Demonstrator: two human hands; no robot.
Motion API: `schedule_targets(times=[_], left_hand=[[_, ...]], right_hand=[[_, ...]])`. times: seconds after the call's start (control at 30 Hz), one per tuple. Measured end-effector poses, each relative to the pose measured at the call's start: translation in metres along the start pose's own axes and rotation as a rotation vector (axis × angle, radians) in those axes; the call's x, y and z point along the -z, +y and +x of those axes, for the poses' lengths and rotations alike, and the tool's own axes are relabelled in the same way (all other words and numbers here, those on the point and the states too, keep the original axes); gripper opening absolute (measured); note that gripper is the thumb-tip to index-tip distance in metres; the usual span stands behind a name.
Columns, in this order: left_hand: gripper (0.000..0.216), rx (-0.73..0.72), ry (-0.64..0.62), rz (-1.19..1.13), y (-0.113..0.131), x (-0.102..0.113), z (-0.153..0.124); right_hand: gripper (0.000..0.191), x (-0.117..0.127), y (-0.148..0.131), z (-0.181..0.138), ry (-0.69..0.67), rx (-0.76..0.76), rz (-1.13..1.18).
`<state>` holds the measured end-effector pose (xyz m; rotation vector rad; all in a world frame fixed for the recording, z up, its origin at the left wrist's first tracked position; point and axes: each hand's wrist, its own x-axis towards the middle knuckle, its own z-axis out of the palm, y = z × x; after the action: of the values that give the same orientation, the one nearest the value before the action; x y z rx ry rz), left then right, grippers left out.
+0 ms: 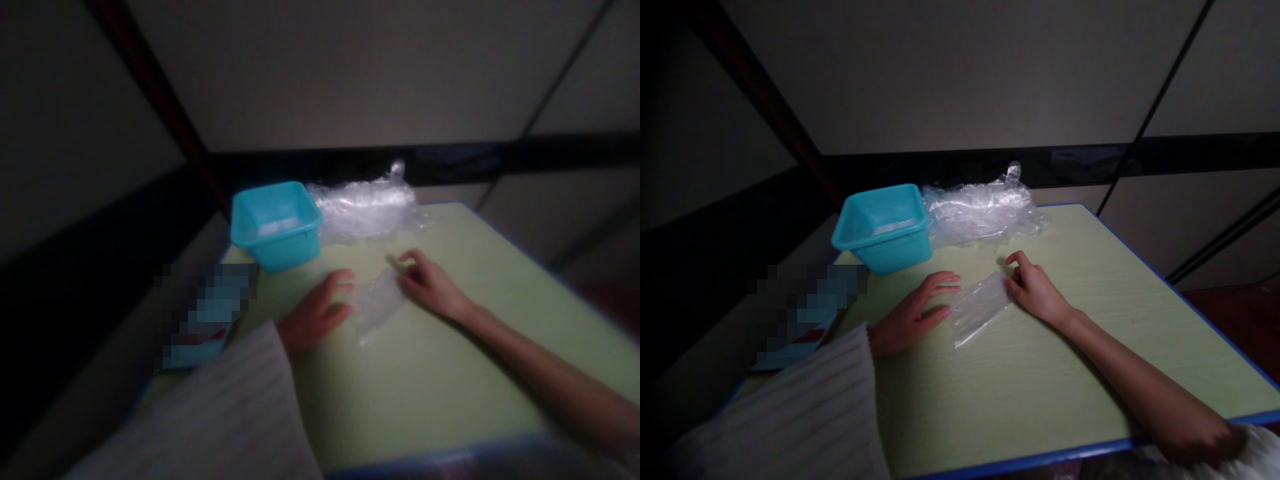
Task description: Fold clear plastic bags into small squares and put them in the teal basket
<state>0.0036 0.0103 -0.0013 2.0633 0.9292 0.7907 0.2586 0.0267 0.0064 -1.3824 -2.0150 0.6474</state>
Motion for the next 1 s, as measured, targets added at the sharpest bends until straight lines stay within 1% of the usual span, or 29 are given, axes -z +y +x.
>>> schedule_targets(times=[0.1, 0.2, 0.47, 0.53, 0.6, 0.63, 0.67, 0.73, 0.83, 0.9, 1.0], left_hand=[[0.047, -0.022, -0.005, 0.026, -0.001, 0.0, 0.0], [0.045, -0.01, -0.006, 0.045, -0.001, 0.001, -0.001], [0.046, -0.002, -0.017, 0.095, -0.004, 0.001, 0.0], [0.046, -0.005, -0.014, 0.113, -0.003, 0.001, 0.0], [0.045, -0.007, -0.009, 0.131, -0.002, 0.001, 0.0], [0.045, -0.011, -0.007, 0.138, -0.001, 0.001, -0.001], [0.045, -0.017, -0.006, 0.145, -0.001, 0.001, -0.001], [0.044, -0.035, -0.006, 0.158, 0.0, 0.0, 0.0], [0.043, -0.062, 0.005, 0.184, -0.003, 0.0, 0.0], [0.042, -0.076, 0.029, 0.228, -0.005, 0.0, 0.0], [0.038, -0.123, 0.108, 0.313, -0.003, -0.002, 0.0]], right_hand=[[0.027, -0.001, 0.0, 0.0, 0.016, -0.005, -0.014], [0.027, -0.002, -0.001, 0.0, 0.027, -0.014, -0.044], [0.026, -0.007, 0.001, 0.0, 0.106, 0.003, -0.207], [0.024, -0.008, 0.001, -0.001, 0.157, 0.037, -0.268], [0.024, -0.009, -0.002, -0.003, 0.196, 0.117, -0.334], [0.026, -0.009, -0.004, -0.003, 0.193, 0.168, -0.361], [0.029, -0.009, -0.007, -0.004, 0.168, 0.222, -0.383], [0.04, -0.009, -0.014, -0.006, 0.068, 0.322, -0.428], [0.054, -0.014, -0.017, -0.009, -0.093, 0.415, -0.529], [0.058, -0.017, -0.014, -0.01, -0.165, 0.422, -0.58], [0.059, -0.021, -0.008, -0.011, -0.211, 0.395, -0.61]])
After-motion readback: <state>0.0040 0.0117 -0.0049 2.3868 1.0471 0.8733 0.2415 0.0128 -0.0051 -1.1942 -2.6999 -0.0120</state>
